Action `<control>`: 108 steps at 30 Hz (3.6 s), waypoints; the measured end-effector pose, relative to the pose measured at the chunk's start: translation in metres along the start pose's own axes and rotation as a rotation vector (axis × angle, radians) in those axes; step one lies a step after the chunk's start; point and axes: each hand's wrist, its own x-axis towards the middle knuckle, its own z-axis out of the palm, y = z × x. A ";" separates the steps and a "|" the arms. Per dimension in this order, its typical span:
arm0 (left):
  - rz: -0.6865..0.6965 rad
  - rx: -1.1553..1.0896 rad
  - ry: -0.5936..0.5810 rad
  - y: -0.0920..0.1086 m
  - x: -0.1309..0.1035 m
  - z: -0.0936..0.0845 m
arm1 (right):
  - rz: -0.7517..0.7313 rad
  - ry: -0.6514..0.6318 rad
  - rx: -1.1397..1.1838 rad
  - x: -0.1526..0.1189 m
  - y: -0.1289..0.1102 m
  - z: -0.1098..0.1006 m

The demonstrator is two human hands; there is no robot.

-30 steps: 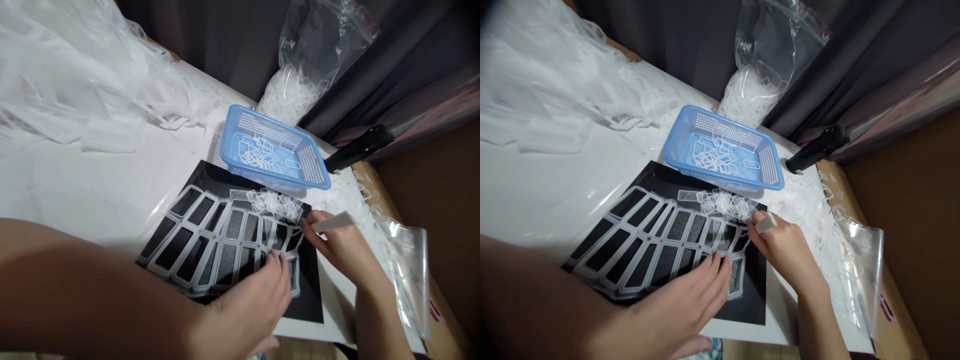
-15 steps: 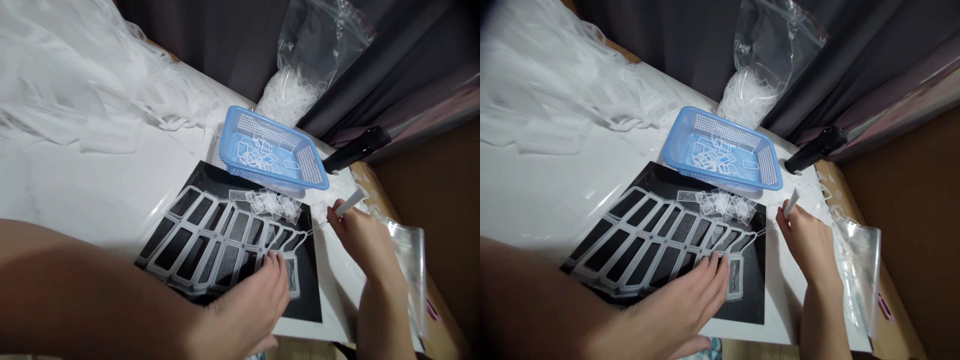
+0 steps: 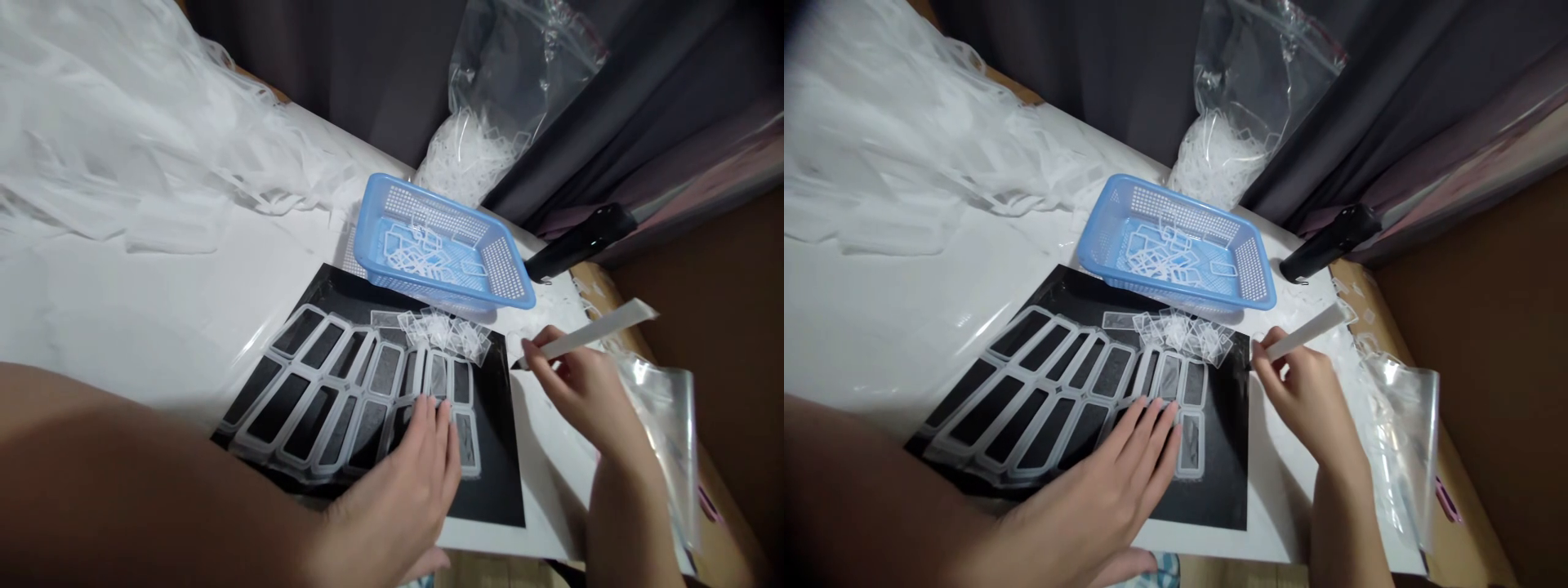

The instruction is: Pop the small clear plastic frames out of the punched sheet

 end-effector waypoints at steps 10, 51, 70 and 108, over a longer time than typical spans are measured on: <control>0.172 0.138 -0.052 -0.008 -0.014 -0.018 | -0.159 -0.713 0.912 0.002 -0.020 0.027; 0.229 0.181 0.050 0.009 -0.013 -0.002 | -0.385 -0.585 0.646 -0.007 -0.026 0.023; 0.455 0.292 -0.162 -0.001 -0.007 -0.019 | -0.570 -0.495 0.304 -0.019 -0.045 0.024; 0.358 0.025 0.036 0.011 -0.015 0.008 | -0.271 -0.442 0.422 0.009 -0.015 0.020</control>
